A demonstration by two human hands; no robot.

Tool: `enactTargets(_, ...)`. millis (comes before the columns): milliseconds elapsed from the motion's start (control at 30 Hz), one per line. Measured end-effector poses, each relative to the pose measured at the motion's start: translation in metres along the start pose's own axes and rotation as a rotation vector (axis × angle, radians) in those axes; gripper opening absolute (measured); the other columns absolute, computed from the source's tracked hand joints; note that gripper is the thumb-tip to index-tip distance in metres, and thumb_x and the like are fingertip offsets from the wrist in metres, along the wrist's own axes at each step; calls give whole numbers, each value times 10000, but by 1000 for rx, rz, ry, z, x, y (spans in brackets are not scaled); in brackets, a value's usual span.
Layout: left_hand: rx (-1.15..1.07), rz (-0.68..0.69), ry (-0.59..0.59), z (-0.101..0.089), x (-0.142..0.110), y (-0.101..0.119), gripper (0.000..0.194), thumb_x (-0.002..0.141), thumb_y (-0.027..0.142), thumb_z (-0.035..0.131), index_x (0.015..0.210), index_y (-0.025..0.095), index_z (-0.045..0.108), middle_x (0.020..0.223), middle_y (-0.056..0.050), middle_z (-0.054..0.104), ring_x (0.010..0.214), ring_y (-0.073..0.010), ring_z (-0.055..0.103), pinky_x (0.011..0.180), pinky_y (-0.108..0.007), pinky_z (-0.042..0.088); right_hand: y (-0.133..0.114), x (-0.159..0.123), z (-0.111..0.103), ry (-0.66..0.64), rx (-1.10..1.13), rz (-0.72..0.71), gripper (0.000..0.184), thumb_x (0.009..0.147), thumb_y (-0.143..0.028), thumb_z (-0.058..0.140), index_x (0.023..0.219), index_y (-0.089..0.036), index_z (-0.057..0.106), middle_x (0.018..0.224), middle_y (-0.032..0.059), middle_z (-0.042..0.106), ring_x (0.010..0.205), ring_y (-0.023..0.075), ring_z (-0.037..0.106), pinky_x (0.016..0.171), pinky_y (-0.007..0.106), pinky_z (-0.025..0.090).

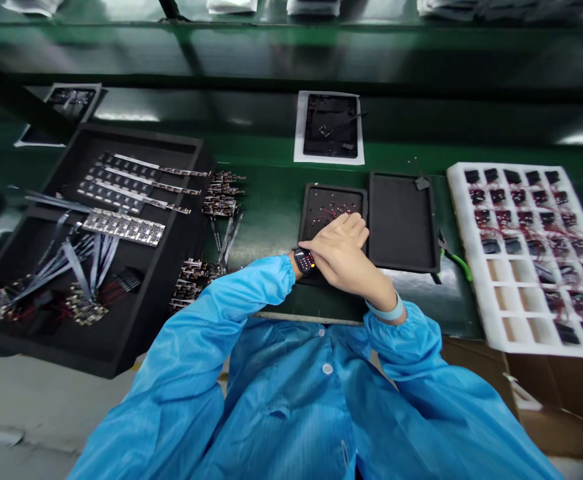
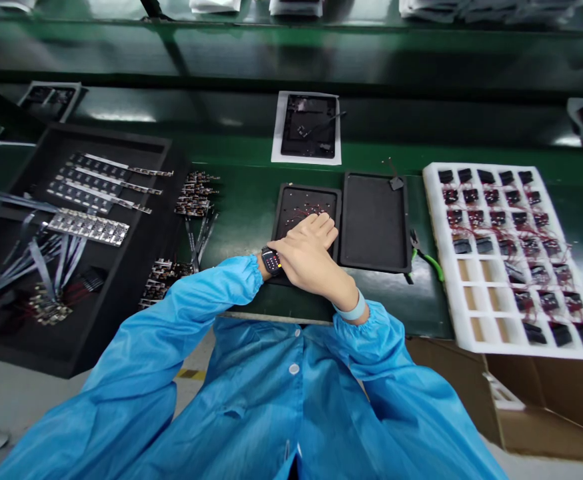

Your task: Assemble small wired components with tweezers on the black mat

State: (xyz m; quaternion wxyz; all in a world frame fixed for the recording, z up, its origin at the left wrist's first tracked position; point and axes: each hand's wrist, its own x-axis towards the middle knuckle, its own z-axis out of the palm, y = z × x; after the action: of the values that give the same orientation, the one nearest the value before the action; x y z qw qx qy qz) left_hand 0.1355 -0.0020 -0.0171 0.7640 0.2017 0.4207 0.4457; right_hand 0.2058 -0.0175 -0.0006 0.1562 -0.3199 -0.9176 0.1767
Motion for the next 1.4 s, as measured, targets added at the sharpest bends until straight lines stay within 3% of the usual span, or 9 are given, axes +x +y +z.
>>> enactTargets(233, 260, 109, -13, -2, -1, -12, 847, 927, 632, 324, 1668, 260, 149, 1791, 43, 65, 1618, -258, -227, 1307, -509, -174, -1, 0, -3, 6, 26, -19, 382, 1046, -277, 490, 1304, -106, 712, 1158, 191, 753, 1077, 345, 658, 995, 532, 488)
enactTargets(400, 424, 290, -104, -14, 4, -19, 814, 950, 563, 248, 1639, 139, 159, 1735, -127, 307, 1654, -270, -64, 1297, -546, -148, -3, 0, -2, 18, 26, -22, 379, 1027, -324, 540, 1271, -95, 720, 1098, 191, 762, 1033, 346, 671, 973, 525, 496)
enactTargets(567, 545, 279, -122, -19, 2, -16, 756, 986, 489, 241, 1649, 138, 146, 1725, -136, 329, 1660, -288, 5, 1307, -601, -83, -6, 3, -1, 35, 11, -23, 376, 1015, -334, 555, 1235, -81, 725, 1047, 192, 768, 998, 342, 674, 958, 524, 495)
enactTargets(833, 110, 228, 27, 13, -2, -36, 716, 1024, 388, 316, 1691, 251, 95, 1772, -11, 220, 1664, -244, -42, 1350, -534, 4, -4, 1, -2, 7, 16, 0, 375, 1039, -290, 496, 1277, -100, 716, 1094, 189, 756, 1031, 337, 666, 984, 532, 485)
enactTargets(1067, -14, 337, 105, 42, 3, -59, 734, 1037, 441, 281, 1691, 205, 46, 1759, -88, 244, 1653, -346, -16, 1299, -702, 56, -2, 0, -4, -15, 35, 1, 389, 1035, -246, 477, 1303, -87, 709, 1129, 199, 753, 1071, 350, 662, 993, 546, 493)
enactTargets(1167, 254, 455, 88, 31, 9, -63, 730, 1019, 445, 299, 1679, 182, 133, 1723, -133, 327, 1644, -366, 57, 1295, -693, 89, -2, 0, -4, -21, 41, -3, 390, 1035, -272, 493, 1300, -86, 709, 1118, 196, 756, 1058, 345, 670, 994, 541, 496)
enactTargets(1267, 875, 646, 58, 2, 17, -55, 686, 984, 393, 287, 1619, 137, 324, 1625, -168, 485, 1615, -394, 161, 1241, -695, 217, -2, 0, -4, -25, 47, -4, 391, 1035, -297, 504, 1301, -97, 708, 1126, 196, 756, 1044, 343, 671, 979, 536, 503)
enactTargets(1333, 1215, 715, -40, -19, 22, -45, 674, 941, 359, 304, 1564, 135, 426, 1593, -152, 528, 1600, -399, 193, 1192, -692, 285, -2, -1, -4, -23, 47, -6, 389, 1037, -288, 495, 1306, -102, 706, 1130, 195, 756, 1043, 343, 669, 980, 541, 502)
enactTargets(1400, 1248, 657, -170, -34, 27, -34, 690, 891, 364, 356, 1537, 149, 469, 1617, -139, 504, 1603, -397, 182, 1181, -696, 280, -2, -1, -5, -21, 48, -6, 385, 1039, -264, 479, 1314, -115, 703, 1129, 185, 757, 1048, 341, 669, 984, 546, 500)
